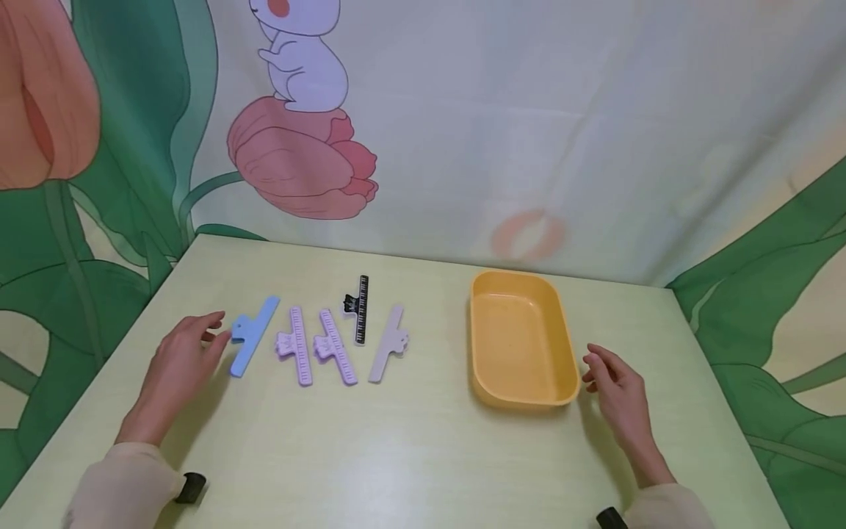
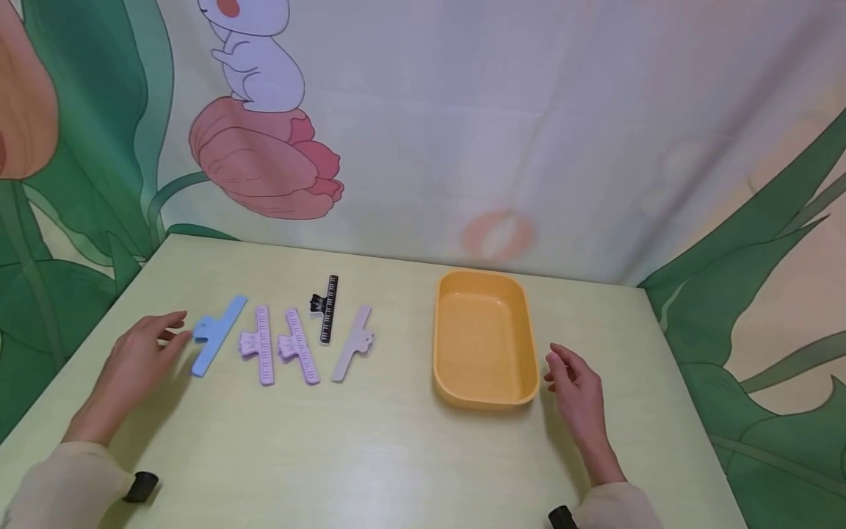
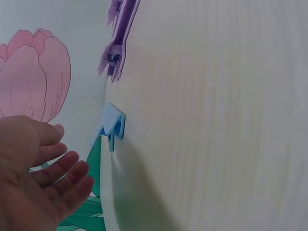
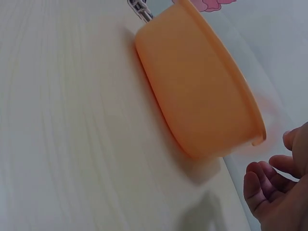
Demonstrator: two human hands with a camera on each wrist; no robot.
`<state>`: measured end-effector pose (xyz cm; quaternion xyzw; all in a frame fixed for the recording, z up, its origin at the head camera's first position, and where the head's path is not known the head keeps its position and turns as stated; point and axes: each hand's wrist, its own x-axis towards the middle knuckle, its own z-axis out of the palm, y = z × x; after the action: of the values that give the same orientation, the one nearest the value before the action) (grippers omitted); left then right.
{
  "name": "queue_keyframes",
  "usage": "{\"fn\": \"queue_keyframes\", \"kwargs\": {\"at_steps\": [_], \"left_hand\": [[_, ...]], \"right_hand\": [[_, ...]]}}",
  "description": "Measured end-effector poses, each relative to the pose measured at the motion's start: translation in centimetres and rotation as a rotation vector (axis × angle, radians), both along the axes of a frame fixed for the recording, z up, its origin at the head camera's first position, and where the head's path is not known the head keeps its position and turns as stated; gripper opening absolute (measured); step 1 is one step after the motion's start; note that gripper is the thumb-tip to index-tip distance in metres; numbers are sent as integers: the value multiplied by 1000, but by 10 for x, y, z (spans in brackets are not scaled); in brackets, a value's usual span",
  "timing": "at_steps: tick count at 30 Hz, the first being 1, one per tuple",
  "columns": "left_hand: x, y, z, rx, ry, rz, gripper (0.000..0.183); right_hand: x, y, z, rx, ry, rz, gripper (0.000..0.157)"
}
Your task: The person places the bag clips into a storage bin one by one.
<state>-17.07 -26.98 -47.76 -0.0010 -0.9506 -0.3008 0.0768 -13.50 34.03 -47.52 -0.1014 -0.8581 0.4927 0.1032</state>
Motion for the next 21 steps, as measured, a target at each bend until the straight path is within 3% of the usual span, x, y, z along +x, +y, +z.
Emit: {"fn": "queue_keyframes", "kwargs": {"at_steps": [9, 13, 21], "left_hand": [[-17, 4, -2, 30, -153, 27, 51], [-20, 6, -3, 28, -180, 36, 51], [-27, 2, -9, 28, -191, -10, 50]], "right_hand": [[-6, -12, -2, -78, -73, -58, 48], [-8, -14, -2, -93, -88, -63, 48], [-11, -18, -2, -78, -89, -34, 47]]}}
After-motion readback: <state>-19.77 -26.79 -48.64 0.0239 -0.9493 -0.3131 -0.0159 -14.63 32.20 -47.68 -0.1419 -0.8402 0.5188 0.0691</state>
